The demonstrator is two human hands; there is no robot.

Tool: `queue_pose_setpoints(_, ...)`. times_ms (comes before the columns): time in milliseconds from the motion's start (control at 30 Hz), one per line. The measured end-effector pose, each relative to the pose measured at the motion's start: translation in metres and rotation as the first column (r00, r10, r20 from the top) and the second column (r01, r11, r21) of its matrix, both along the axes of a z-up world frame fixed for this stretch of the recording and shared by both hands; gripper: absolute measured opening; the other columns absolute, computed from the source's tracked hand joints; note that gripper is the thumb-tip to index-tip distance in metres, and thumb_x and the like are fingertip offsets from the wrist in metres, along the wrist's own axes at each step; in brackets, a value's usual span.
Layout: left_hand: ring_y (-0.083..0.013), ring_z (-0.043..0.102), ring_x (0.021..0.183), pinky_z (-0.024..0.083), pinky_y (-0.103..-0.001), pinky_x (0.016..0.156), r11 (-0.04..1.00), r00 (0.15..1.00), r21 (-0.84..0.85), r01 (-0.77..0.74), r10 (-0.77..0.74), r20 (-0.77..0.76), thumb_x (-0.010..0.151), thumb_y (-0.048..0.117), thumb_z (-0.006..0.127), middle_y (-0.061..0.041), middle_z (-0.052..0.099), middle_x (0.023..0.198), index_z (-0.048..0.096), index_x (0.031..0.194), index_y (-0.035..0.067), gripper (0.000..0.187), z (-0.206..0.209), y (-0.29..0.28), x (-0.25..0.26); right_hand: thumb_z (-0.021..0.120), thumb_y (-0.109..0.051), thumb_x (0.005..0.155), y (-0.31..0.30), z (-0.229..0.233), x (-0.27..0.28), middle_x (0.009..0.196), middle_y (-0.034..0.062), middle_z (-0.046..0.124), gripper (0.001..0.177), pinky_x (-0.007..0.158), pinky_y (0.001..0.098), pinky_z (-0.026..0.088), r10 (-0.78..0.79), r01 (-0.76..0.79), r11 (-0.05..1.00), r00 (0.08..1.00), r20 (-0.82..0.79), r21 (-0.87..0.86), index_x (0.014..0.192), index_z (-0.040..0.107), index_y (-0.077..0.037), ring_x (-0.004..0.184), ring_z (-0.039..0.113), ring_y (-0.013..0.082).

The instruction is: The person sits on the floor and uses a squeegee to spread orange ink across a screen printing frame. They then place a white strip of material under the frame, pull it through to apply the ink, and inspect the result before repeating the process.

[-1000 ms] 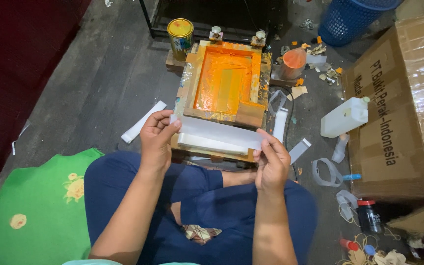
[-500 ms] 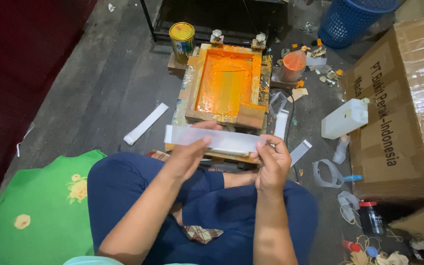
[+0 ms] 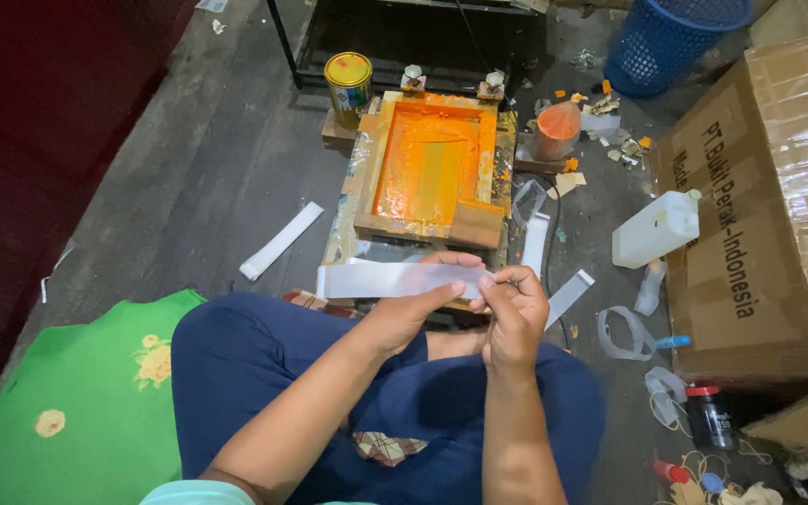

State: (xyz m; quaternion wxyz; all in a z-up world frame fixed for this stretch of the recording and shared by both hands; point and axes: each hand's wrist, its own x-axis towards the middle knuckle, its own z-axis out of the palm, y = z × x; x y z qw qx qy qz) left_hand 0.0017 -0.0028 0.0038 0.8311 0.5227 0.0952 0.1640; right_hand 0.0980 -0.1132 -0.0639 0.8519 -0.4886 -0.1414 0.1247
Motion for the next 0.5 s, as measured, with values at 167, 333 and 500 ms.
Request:
queue_pose_setpoints(167,-0.0185,0.063,0.105,0.050,-0.038,0.101,0.999,0.999,0.046,-0.014,0.016,-0.028,0.095,0.016,0.074,-0.012,0.071,0.113,0.066,0.130,0.001,0.039,-0.005,0.007,-0.002,0.075,-0.002,0.088,-0.001,0.002,-0.001,0.055,0.0124,0.062,0.018,0.054,0.0220,0.056,-0.019,0.019,1.000,1.000,0.006,0.011,0.096,0.058,-0.002,0.052,0.066,0.0140)
queue_pose_setpoints(333,-0.0201,0.064,0.105,0.050,-0.039,0.102,0.997,0.999,0.082,-0.013,0.017,-0.042,0.094,0.013,0.074,-0.013,0.070,0.111,0.067,0.128,0.000,0.038,0.003,0.014,-0.008,0.074,-0.001,0.089,-0.003,-0.001,0.001,0.059,0.0101,0.063,0.017,0.055,0.0219,0.056,-0.045,0.045,0.999,0.999,0.015,0.029,0.096,0.059,-0.002,0.053,0.066,0.0136)
queue_pose_setpoints(500,-0.0207,0.064,0.103,0.050,-0.038,0.099,0.996,0.998,0.083,-0.033,0.037,-0.042,0.091,0.012,0.076,-0.014,0.071,0.109,0.067,0.129,0.001,0.040,-0.007,0.019,-0.011,0.074,-0.003,0.089,-0.004,-0.008,0.003,0.059,0.0087,0.062,0.017,0.054,0.0199,0.054,-0.061,0.061,0.997,0.998,-0.003,0.042,0.097,0.059,-0.003,0.053,0.065,0.0122)
